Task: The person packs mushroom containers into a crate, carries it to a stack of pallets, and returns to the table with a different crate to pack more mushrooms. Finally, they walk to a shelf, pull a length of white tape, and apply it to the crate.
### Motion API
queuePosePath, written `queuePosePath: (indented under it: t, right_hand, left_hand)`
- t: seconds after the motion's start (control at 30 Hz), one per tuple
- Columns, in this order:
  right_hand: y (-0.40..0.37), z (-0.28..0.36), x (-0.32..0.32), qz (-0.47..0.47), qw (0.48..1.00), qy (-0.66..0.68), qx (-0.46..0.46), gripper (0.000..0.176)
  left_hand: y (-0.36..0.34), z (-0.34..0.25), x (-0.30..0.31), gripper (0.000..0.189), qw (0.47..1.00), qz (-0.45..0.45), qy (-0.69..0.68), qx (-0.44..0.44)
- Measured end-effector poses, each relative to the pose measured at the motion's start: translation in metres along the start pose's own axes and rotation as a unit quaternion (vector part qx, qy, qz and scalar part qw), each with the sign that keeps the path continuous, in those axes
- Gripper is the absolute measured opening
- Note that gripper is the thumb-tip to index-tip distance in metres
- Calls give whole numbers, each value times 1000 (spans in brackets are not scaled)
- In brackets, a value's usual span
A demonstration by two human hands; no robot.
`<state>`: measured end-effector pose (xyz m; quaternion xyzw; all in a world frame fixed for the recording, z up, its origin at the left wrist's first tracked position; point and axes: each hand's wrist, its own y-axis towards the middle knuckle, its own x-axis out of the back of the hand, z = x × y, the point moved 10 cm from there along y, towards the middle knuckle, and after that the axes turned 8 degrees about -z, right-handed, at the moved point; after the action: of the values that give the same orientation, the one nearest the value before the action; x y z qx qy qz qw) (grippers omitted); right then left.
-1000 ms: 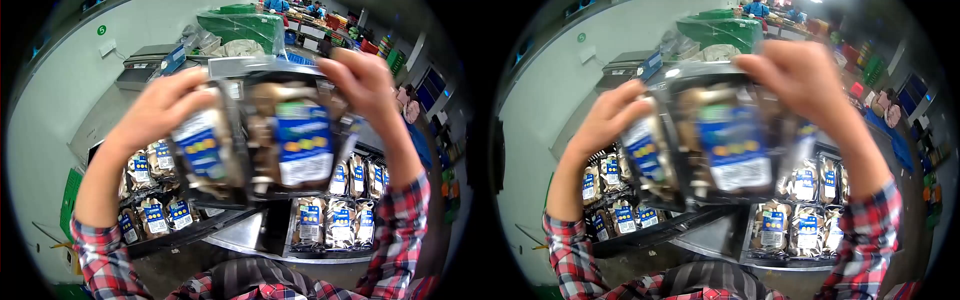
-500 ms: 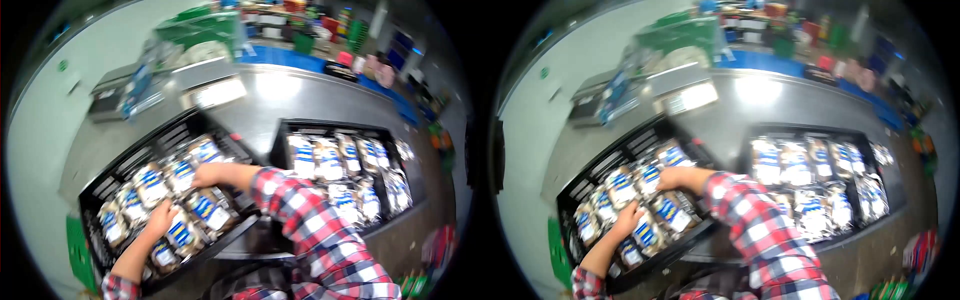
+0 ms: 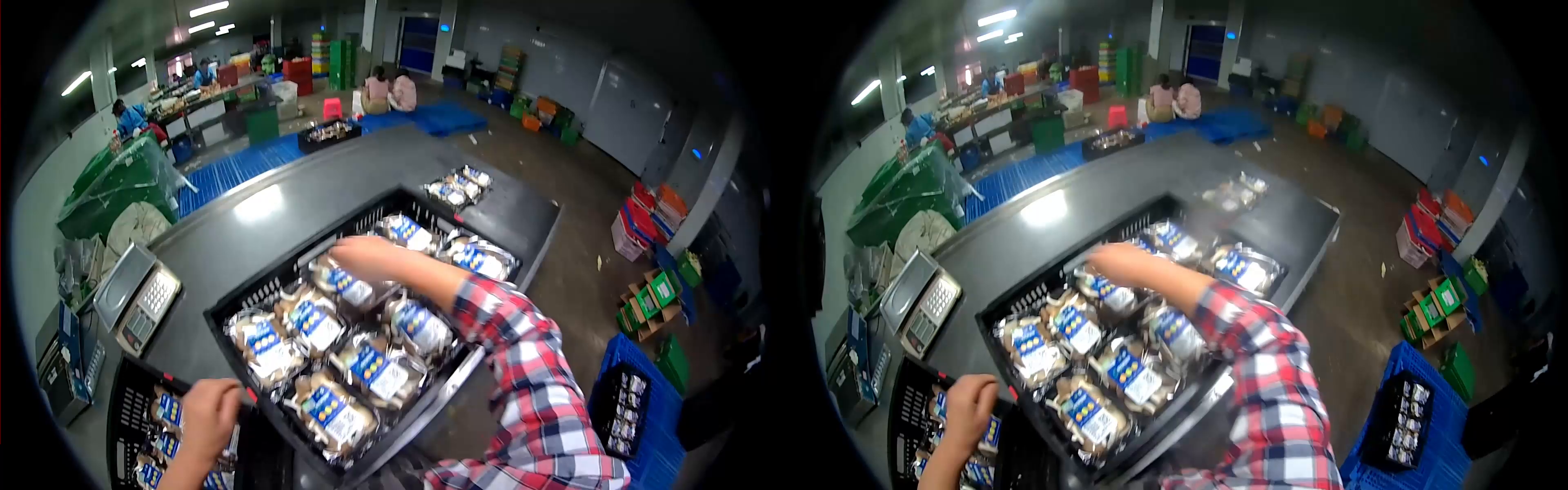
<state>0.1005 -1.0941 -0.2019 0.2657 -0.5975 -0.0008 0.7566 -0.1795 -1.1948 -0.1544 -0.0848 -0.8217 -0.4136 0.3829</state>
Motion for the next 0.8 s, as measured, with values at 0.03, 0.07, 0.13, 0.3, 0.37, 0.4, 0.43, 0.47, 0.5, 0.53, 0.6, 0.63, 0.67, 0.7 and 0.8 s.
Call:
queuePosePath:
  t: [0.03,0.07,0.13,0.3,0.37,0.4,0.43,0.47,0.5,0.53,0.6,0.63,0.67,0.7,0.8]
  right_hand:
    - [-21,-62,0,16,997,-60,-41,19]
    - [-48,-113,6,39,985,-146,-80,20]
    - [-109,-190,11,56,940,-314,-122,24]
    - [-155,-207,30,70,940,-296,-154,19]
    - [-143,-190,46,42,948,-277,-148,17]
    - [-136,-187,51,28,954,-265,-139,18]
    - [-131,-181,54,15,960,-249,-128,18]
    - [-130,-179,58,-1,973,-182,-140,17]
    - [-130,-176,67,-17,982,-113,-151,17]
    - [-132,-174,77,9,973,-86,-212,16]
    - [-127,-143,122,38,943,-67,-323,14]
    - [-129,-155,137,-1,935,-100,-340,13]
    - [-120,-138,163,-101,970,-50,-215,9]
    - [-103,-88,197,-202,957,8,-210,6]
    - [-63,-64,216,-266,927,234,-120,6]
  left_hand:
    - [14,-11,-30,10,999,23,-23,-12]
    - [29,-21,-62,13,996,66,-54,9]
    - [58,-45,-135,23,978,153,-128,67]
    - [119,-75,-316,53,925,183,-252,219]
    - [123,-75,-375,59,907,216,-250,262]
    - [124,-80,-383,58,920,214,-222,243]
    - [124,-77,-380,52,931,198,-184,245]
    - [124,-77,-376,44,935,173,-201,235]
    - [125,-74,-369,37,940,146,-214,221]
    - [128,-77,-349,30,940,106,-252,206]
    - [141,-87,-283,20,932,21,-324,158]
    - [147,-85,-242,18,926,-20,-354,130]
    - [151,-79,-203,20,939,-29,-331,86]
    - [153,-69,-162,22,951,-35,-304,44]
    - [126,-7,-43,20,940,-18,-334,66]
